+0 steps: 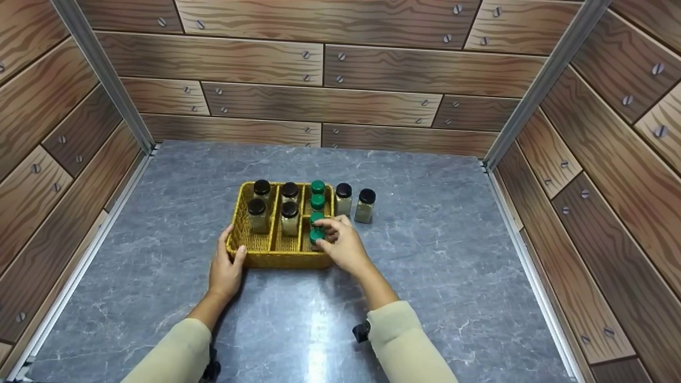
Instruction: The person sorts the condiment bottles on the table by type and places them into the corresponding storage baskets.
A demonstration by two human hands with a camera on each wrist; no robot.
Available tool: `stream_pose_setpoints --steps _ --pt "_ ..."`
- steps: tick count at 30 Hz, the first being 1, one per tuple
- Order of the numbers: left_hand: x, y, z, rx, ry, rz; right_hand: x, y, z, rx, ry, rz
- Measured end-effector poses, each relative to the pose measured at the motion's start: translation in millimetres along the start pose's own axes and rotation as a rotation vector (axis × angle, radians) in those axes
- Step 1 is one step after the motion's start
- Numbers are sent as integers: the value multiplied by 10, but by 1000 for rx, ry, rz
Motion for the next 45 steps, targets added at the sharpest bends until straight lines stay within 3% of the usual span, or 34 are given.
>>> stream_pose_setpoints --steps 11,23,35,45 --pt "-4 4 12 2 3 -1 250 27 -86 54 43 -57" --pt "5 6 10 13 6 6 620 121 -219 -3 -38 -74" --pt "4 7 5 21 0 3 913 315 -401 -6 -36 -188" --pt "0 6 -5 24 -5 3 1042 513 -539 -62 -60 -168"
Point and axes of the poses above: each hand's wrist, its own y-axis towards the middle knuckle, its own x-axis out of the back of the hand, z = x × y, the point moved 2 cm from there along y, towards the middle knuckle, and after that the axes turned 2 degrees about -y, right-handed, at the moved point
